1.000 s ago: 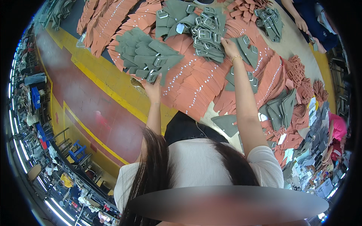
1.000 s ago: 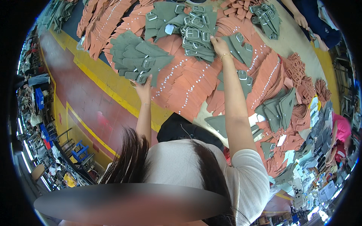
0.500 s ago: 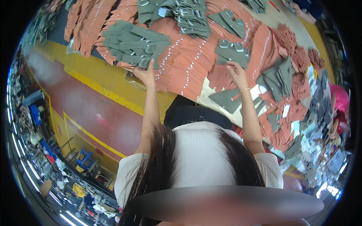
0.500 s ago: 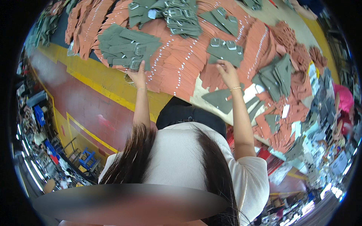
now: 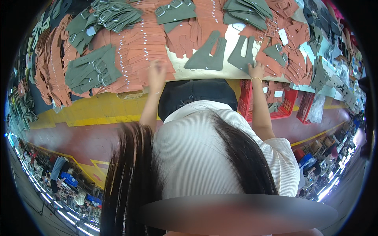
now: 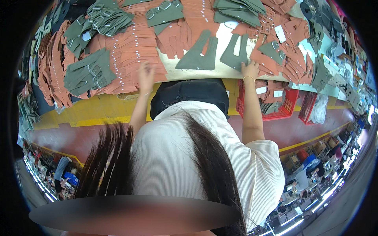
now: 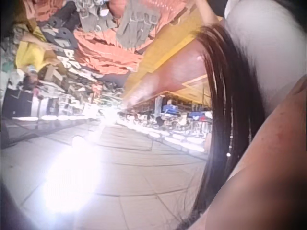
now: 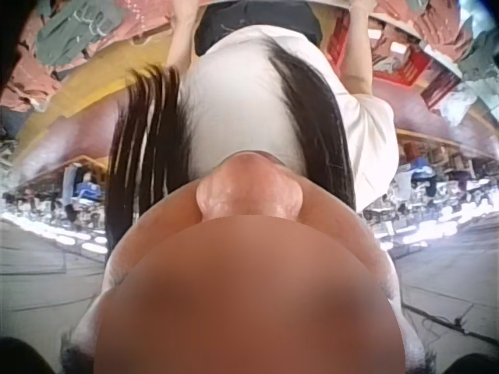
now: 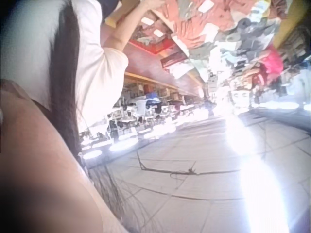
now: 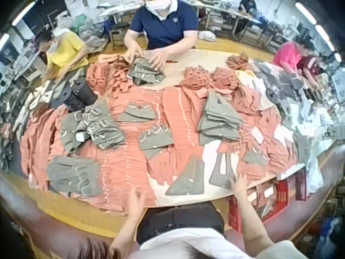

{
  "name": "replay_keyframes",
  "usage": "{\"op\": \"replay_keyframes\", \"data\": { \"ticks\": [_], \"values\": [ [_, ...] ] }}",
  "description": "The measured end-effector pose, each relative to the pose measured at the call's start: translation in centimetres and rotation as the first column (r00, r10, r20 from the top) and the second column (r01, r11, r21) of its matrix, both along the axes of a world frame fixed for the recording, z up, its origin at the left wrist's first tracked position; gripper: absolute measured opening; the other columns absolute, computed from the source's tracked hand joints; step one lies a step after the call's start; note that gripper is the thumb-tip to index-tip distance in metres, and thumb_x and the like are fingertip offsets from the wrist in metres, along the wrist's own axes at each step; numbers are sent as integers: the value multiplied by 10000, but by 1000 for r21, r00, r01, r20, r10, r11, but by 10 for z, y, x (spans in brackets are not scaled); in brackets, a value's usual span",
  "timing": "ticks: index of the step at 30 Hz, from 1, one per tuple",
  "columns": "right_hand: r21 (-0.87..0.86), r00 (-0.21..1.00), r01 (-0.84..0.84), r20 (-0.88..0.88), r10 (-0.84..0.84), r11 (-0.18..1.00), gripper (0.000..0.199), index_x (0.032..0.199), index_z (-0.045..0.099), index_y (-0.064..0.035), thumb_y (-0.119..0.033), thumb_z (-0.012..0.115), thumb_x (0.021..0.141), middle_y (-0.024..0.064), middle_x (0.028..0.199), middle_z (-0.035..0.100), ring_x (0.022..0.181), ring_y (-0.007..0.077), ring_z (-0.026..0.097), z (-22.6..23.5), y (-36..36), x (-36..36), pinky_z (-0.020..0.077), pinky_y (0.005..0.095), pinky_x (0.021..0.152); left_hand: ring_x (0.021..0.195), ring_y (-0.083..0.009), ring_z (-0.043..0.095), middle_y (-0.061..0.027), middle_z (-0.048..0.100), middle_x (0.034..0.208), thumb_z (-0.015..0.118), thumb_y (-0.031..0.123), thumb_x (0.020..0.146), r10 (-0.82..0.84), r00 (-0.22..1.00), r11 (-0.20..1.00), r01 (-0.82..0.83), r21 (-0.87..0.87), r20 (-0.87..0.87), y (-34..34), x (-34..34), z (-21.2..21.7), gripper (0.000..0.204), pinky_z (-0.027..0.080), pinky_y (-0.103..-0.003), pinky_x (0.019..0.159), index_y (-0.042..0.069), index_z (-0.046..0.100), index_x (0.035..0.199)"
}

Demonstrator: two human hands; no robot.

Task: The person sorts and stacks cut fabric pieces on a large table. They pick up individual pieces, align them, and place them into neat piles, occasionally moving stacks to different areas of the table.

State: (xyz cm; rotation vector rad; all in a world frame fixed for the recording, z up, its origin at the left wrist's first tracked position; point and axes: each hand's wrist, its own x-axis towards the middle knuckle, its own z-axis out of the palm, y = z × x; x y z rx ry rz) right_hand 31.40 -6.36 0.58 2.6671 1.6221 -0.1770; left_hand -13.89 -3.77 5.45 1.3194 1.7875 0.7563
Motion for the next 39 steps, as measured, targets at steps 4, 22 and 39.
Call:
{"op": "replay_keyframes", "data": {
  "ticks": [4,22,39],
  "values": [
    [-99,985,153,-70,-160,983,562,1224,521,-85,-345,678,751,154,1252,465,1112,378,473,-3,-27,-9,449,456,894,972,-316,558,-180,560,1045,682,213,781,-517,811,827,556,88,-273,15,86,-10,422,457,-402,828,-21,555,1108],
    [113,861,40,-508,23,993,278,968,451,-82,-167,667,815,123,904,562,856,301,584,85,5,-23,463,392,619,860,-337,641,-229,541,1123,669,178,790,-474,839,873,411,-262,-265,27,131,-28,365,520,-398,707,-4,525,1072],
    [-36,834,-187,-533,140,982,388,1079,478,-18,-127,691,774,194,1048,569,1001,322,574,18,20,-104,458,392,842,689,-265,681,-227,471,1256,507,379,927,45,840,658,383,-648,541,36,120,-32,640,570,-294,553,-75,299,1328]
  ]
}}
